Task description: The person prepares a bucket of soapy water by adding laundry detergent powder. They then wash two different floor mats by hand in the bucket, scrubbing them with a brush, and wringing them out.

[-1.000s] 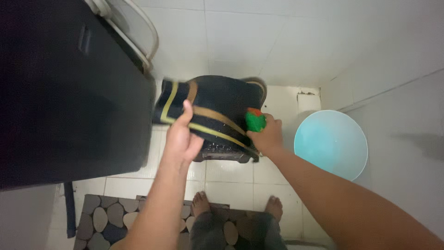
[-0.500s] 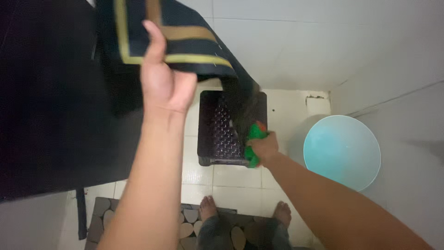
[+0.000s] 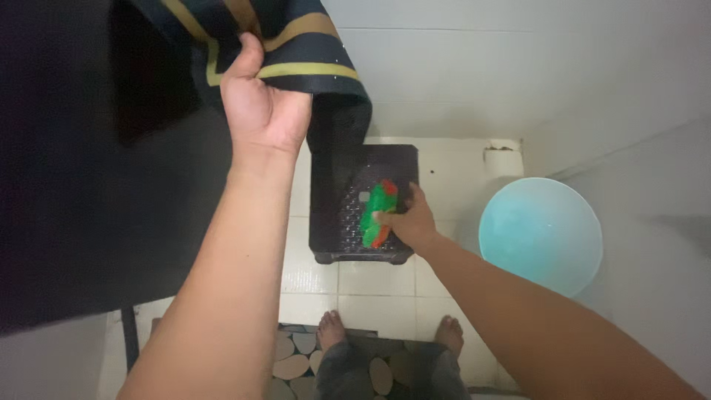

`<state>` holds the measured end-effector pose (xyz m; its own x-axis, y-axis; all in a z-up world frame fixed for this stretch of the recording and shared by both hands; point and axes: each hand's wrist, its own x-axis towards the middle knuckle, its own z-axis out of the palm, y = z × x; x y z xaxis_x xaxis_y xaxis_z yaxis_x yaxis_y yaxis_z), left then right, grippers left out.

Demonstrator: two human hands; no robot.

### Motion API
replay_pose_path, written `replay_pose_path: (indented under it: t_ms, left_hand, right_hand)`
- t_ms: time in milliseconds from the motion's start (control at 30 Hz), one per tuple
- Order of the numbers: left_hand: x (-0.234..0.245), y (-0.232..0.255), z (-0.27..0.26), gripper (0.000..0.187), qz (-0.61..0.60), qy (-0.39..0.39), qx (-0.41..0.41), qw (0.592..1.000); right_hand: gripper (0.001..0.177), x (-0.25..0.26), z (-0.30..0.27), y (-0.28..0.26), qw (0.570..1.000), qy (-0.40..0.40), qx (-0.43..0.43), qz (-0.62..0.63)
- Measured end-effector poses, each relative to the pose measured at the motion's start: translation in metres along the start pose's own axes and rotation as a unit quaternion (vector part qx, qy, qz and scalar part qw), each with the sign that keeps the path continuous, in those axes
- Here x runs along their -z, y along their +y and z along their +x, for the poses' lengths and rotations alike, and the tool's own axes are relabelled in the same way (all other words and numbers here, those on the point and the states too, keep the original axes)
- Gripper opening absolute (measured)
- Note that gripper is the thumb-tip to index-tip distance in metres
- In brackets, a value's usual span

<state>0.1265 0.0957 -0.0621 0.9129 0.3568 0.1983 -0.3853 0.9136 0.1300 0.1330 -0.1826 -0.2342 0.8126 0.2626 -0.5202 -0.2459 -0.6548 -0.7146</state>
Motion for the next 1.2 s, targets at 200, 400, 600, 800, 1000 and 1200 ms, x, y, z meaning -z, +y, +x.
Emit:
replay_pose_path:
  t_ms: [200,400,600,800,1000,1200]
  left_hand:
    - [-0.011,-0.076,0.011,0.037,-0.005,-0.021,0.063,0.998]
    - [-0.042,-0.144,-0.005,0.045,-0.005,0.136,0.135,0.981]
    - [-0.074,-0.205,-0.014,0.052,0.083,0.243,0.182,0.949]
    - [-0.071,-0.246,-0.014,0.062,0.163,0.212,0.231,0.935]
    - [-0.025,-0.282,-0.022,0.045,0.318,0.224,0.269,0.881]
    - [-0.014,-0.328,-0.049,0.069,0.47,0.14,0.326,0.808]
  right_hand:
    - [0.13,0.028,-0.015,-0.035,0.973,0.05,0.146,0.174]
    - [0.102,0.063,0.013,-0.043,0.881,0.182,0.374,0.226]
    - [0.107,0.131,0.022,-0.013,0.905,0.191,0.29,0.246]
    - [0.108,0.204,0.011,0.011,0.902,0.306,0.304,0.011]
    - [0.077,0.248,-0.013,0.018,0.937,0.257,0.236,-0.022]
    - [0.054,0.278,-0.033,0.025,0.952,0.215,0.162,0.145]
